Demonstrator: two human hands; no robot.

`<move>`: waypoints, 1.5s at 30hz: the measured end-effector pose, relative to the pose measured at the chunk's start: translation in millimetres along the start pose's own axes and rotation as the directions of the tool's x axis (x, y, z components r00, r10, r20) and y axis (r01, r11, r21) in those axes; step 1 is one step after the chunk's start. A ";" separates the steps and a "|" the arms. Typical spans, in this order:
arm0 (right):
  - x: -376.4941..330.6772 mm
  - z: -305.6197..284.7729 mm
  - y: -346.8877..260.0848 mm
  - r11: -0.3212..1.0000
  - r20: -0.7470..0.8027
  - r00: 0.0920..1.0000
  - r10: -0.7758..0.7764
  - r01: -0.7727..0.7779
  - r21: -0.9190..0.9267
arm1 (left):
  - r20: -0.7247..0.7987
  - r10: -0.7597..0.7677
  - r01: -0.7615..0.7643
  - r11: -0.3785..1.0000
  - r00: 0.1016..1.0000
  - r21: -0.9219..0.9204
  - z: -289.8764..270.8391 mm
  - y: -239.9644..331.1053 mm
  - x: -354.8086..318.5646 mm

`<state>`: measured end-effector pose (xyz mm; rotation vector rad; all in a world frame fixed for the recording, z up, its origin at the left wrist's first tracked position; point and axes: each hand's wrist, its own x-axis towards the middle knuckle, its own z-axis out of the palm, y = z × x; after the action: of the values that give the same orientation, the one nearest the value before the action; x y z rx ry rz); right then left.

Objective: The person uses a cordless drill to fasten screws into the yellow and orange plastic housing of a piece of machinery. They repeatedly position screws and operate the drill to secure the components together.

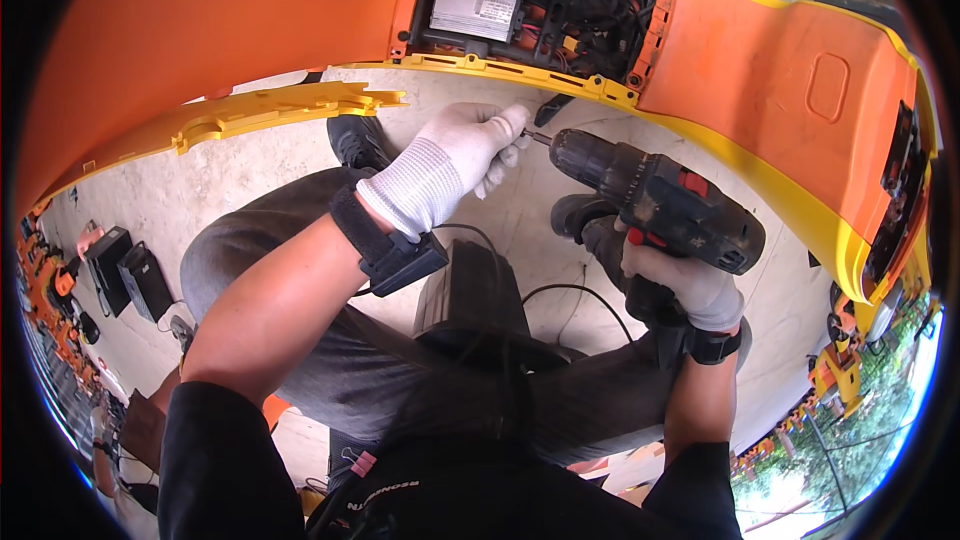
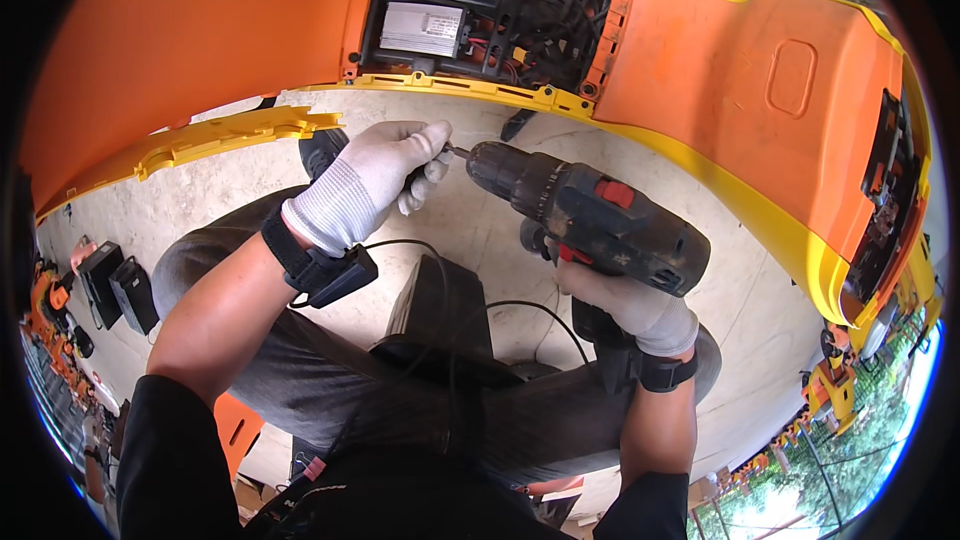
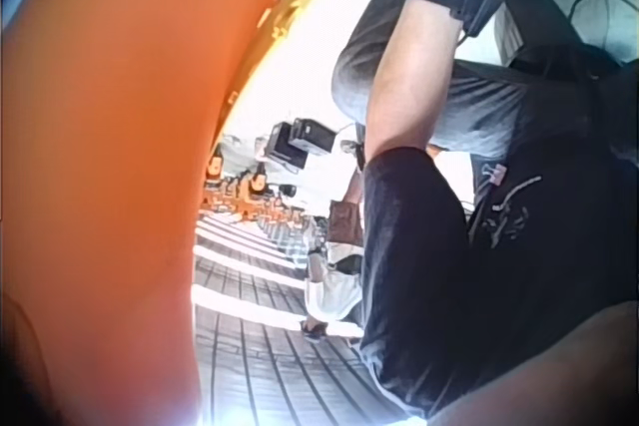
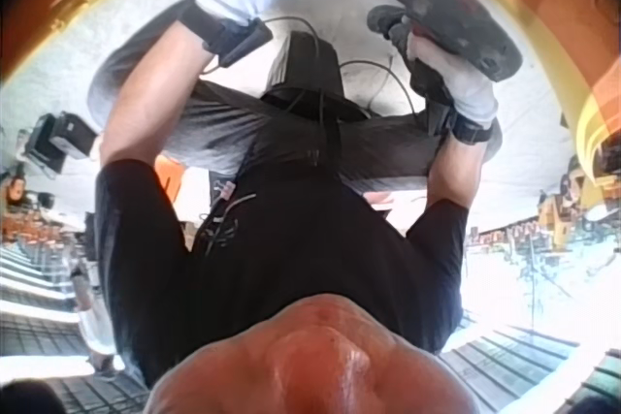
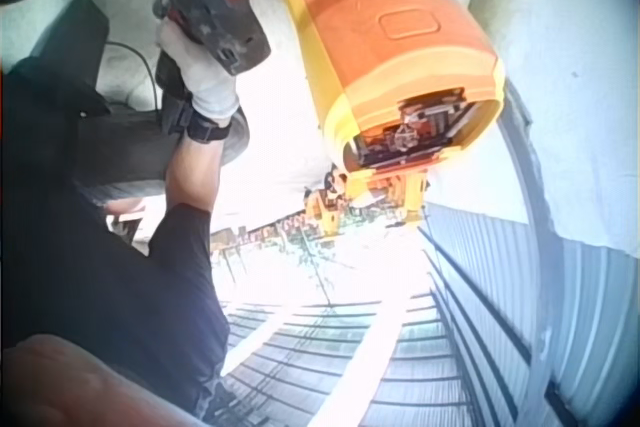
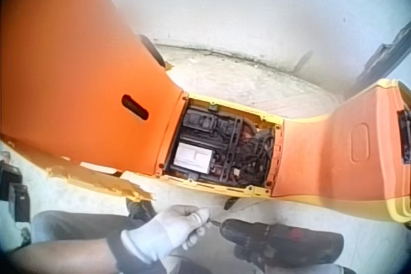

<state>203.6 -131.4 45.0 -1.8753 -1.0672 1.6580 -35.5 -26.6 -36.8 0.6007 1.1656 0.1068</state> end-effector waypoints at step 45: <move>6.1 2.0 -5.5 0.989 0.027 0.998 0.057 -0.060 0.132 | -0.030 0.117 -0.120 0.986 0.993 -0.113 -1.0 1.4 7.3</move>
<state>200.2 -123.6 44.7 -1.8213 -0.8950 1.7429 -33.1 -22.3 -42.4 0.5681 1.1378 0.2814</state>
